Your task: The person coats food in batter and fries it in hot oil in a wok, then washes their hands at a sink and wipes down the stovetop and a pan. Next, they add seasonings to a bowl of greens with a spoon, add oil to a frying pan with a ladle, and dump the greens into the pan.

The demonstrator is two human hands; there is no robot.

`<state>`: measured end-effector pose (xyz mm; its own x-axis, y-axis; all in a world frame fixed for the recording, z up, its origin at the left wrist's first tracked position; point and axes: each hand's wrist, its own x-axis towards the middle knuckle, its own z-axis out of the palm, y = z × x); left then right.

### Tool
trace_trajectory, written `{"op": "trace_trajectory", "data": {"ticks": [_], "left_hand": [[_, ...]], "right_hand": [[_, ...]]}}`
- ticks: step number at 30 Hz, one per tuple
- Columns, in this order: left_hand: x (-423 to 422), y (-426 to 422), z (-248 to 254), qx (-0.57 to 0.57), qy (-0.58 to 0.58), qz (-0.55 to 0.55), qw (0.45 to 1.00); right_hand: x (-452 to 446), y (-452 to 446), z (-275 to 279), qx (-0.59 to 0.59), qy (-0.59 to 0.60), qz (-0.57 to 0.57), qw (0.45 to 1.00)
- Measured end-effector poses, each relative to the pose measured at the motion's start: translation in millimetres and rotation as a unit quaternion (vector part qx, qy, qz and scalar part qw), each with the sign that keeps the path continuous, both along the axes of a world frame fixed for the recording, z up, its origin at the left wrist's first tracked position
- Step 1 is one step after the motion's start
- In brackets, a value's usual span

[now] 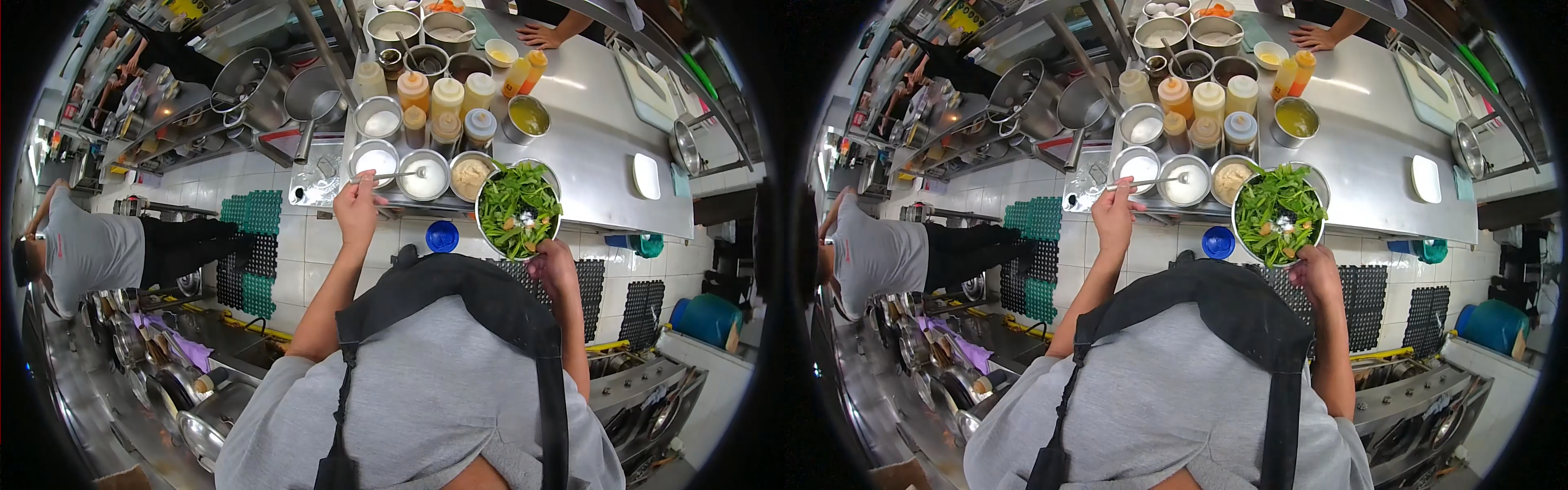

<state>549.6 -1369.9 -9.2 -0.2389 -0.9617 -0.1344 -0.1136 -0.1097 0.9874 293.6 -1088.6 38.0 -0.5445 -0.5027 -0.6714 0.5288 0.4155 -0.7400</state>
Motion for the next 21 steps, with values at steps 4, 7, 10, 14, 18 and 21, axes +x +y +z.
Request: {"op": "trace_trajectory", "data": {"ticks": [4,7,10,14,18,21], "left_hand": [[3.3,-2.6,-4.9,-0.002,0.004,0.0,1.0],[3.5,-1.8,-5.3,0.001,0.017,0.006,1.0],[4.5,-0.4,-1.4,0.023,0.022,0.017,0.999],[6.7,-1.5,22.5,0.073,0.099,0.017,0.992],[-3.9,18.2,88.3,0.019,0.125,-0.06,0.99],[-24.7,35.2,121.3,-0.234,0.036,-0.128,0.963]], "right_hand": [[-0.9,-9.5,-0.7,0.001,-0.005,0.01,1.0],[-1.1,-13.0,0.9,0.008,0.0,0.009,1.0],[-1.3,-15.2,1.8,0.006,0.007,0.013,1.0],[-6.8,-17.4,-9.0,-0.006,0.007,0.023,1.0],[-9.4,-28.2,-9.9,-0.004,0.002,0.037,0.999],[-9.9,-37.6,-18.6,-0.019,0.018,0.038,0.999]]}}
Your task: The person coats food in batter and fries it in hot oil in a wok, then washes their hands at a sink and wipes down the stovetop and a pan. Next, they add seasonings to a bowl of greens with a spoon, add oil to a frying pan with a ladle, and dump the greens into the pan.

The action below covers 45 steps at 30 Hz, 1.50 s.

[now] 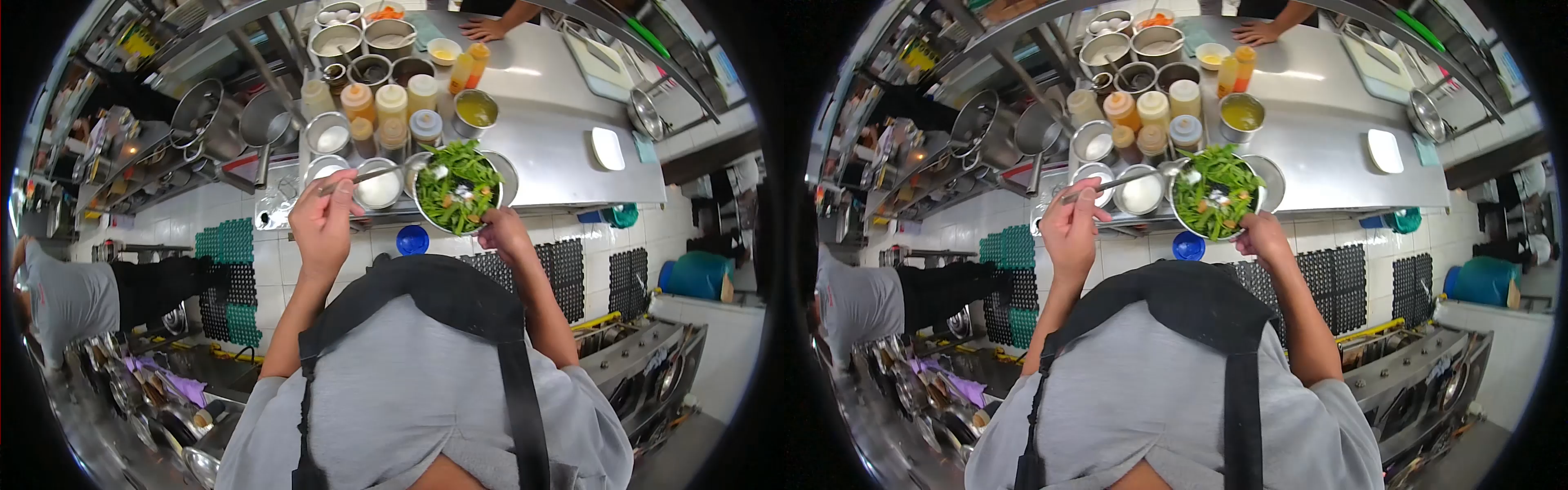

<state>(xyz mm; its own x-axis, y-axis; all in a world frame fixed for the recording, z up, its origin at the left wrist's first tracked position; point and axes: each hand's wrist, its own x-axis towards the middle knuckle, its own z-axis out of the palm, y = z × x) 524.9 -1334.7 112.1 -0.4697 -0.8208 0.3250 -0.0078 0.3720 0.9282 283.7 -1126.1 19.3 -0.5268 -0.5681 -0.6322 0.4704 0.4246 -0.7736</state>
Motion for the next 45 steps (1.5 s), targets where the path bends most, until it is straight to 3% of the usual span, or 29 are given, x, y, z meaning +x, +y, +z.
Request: {"op": "trace_trajectory", "data": {"ticks": [1,2,7,11,21,32,45], "left_hand": [[-5.0,3.9,3.7,-0.123,-0.031,-0.003,0.992],[-8.6,2.9,-0.6,-0.164,-0.055,0.003,0.985],[-16.0,6.8,-9.8,-0.07,-0.042,-0.014,0.997],[-20.9,2.5,-34.1,-0.041,-0.041,-0.033,0.998],[-40.7,4.0,-57.6,-0.099,-0.114,-0.084,0.985],[-58.9,4.0,-75.5,-0.201,-0.132,-0.097,0.966],[-49.9,-16.8,-102.7,0.139,-0.084,-0.055,0.985]], "right_hand": [[1.0,-0.3,3.4,-0.003,-0.006,-0.005,1.0],[1.5,-1.0,8.3,-0.007,-0.012,-0.008,1.0],[-12.6,29.0,-17.4,-0.061,-0.04,-0.023,0.997],[-12.1,52.3,-9.5,-0.071,-0.046,-0.105,0.991],[-17.4,81.2,3.9,-0.003,-0.02,-0.167,0.986],[-11.8,88.8,0.4,-0.005,-0.024,-0.161,0.987],[-11.0,75.6,6.6,0.002,-0.019,-0.158,0.987]]}}
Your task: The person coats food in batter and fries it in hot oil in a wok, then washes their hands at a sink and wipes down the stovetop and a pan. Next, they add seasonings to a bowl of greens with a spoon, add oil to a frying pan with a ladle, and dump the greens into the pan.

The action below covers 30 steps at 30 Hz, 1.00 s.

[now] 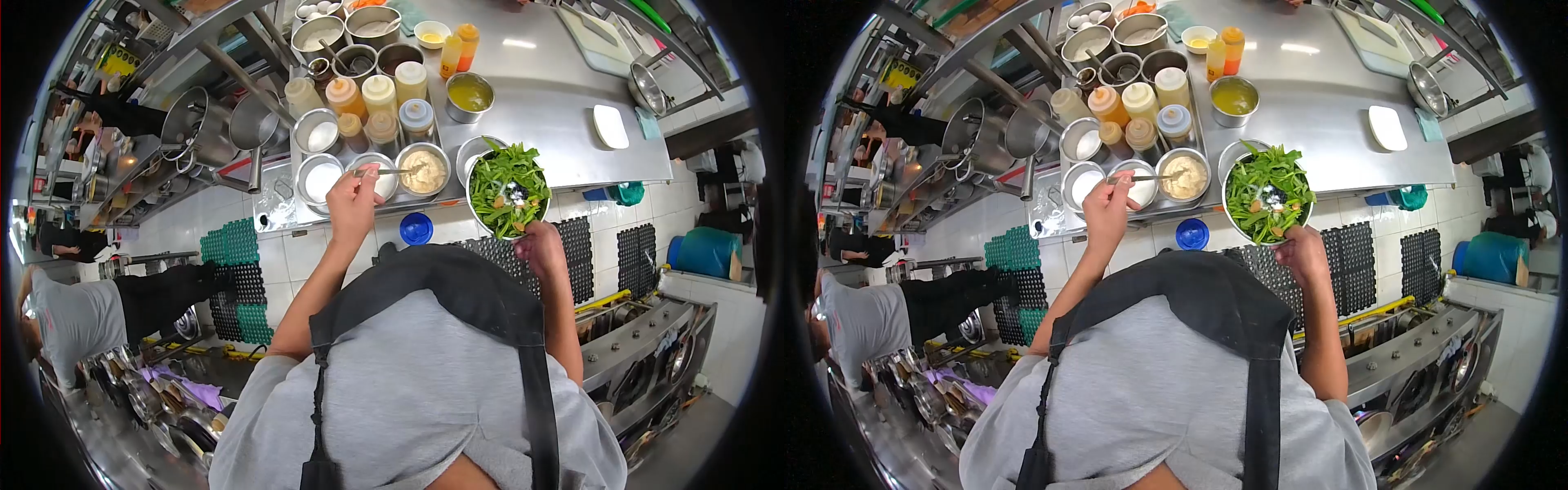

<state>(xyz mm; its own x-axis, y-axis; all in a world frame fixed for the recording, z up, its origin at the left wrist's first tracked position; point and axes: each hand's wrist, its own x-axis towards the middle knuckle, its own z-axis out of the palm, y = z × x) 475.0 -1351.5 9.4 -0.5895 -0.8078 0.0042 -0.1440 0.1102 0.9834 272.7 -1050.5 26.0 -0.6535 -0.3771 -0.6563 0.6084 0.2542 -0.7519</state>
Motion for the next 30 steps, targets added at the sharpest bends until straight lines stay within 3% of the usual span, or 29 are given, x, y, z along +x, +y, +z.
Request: {"op": "trace_trajectory", "data": {"ticks": [11,18,27,30], "left_hand": [[0.7,-0.7,-12.4,0.059,0.011,0.029,0.998],[14.3,-18.4,-14.9,0.174,0.019,0.091,0.98],[29.0,-21.6,12.4,0.194,0.083,0.121,0.97],[24.9,-5.2,54.2,0.182,0.111,0.082,0.974]], "right_hand": [[-0.6,-4.5,-1.1,0.005,-0.004,0.023,1.0],[0.3,-4.8,0.4,0.011,0.0,0.018,1.0],[1.0,-7.2,-1.6,0.013,-0.003,0.03,0.999],[-1.2,-8.1,-9.9,0.004,-0.014,0.033,0.999]]}}
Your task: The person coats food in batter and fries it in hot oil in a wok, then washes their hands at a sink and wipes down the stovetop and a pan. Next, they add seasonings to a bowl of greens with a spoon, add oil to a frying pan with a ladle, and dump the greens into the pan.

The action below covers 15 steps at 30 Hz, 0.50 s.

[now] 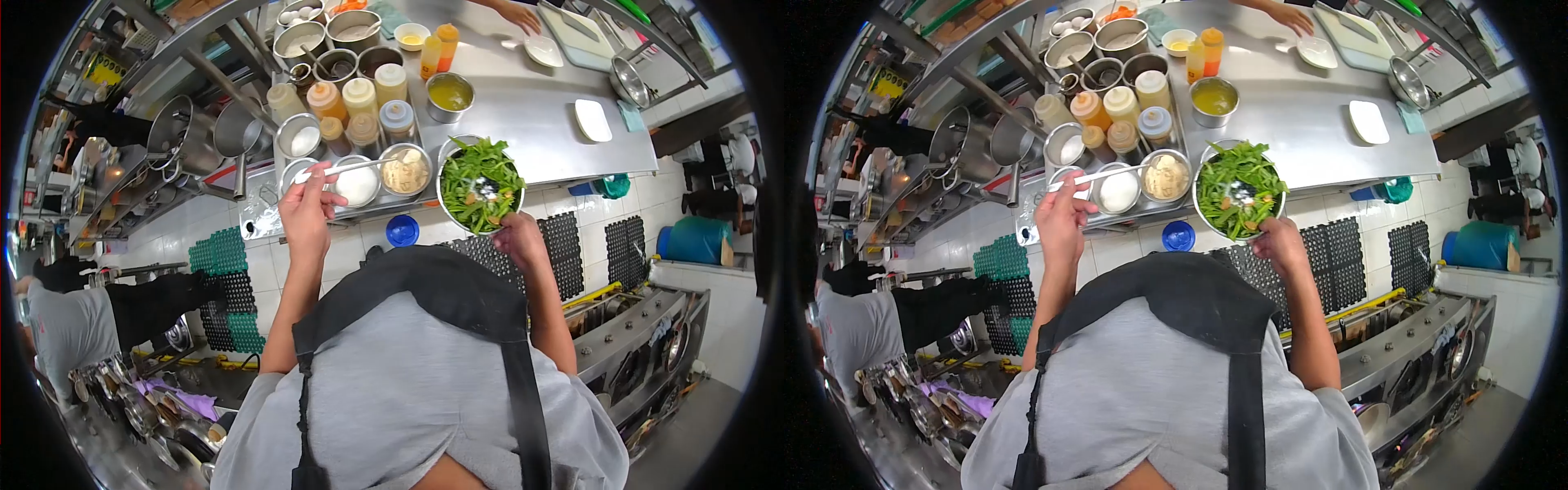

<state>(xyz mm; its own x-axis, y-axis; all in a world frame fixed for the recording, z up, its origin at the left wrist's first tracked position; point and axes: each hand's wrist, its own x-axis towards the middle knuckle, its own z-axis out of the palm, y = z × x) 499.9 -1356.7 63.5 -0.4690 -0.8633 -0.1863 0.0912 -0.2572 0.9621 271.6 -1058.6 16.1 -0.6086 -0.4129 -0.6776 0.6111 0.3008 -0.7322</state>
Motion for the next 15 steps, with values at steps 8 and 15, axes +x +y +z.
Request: {"op": "trace_trajectory", "data": {"ticks": [8,15], "left_hand": [[-21.8,38.4,42.5,-0.431,-0.073,-0.069,0.897],[-14.0,34.9,-6.1,-0.39,-0.13,-0.087,0.907]], "right_hand": [[1.9,-18.4,-8.0,-0.044,-0.006,0.043,0.998],[10.7,-12.1,-2.4,-0.052,-0.013,0.033,0.998]]}}
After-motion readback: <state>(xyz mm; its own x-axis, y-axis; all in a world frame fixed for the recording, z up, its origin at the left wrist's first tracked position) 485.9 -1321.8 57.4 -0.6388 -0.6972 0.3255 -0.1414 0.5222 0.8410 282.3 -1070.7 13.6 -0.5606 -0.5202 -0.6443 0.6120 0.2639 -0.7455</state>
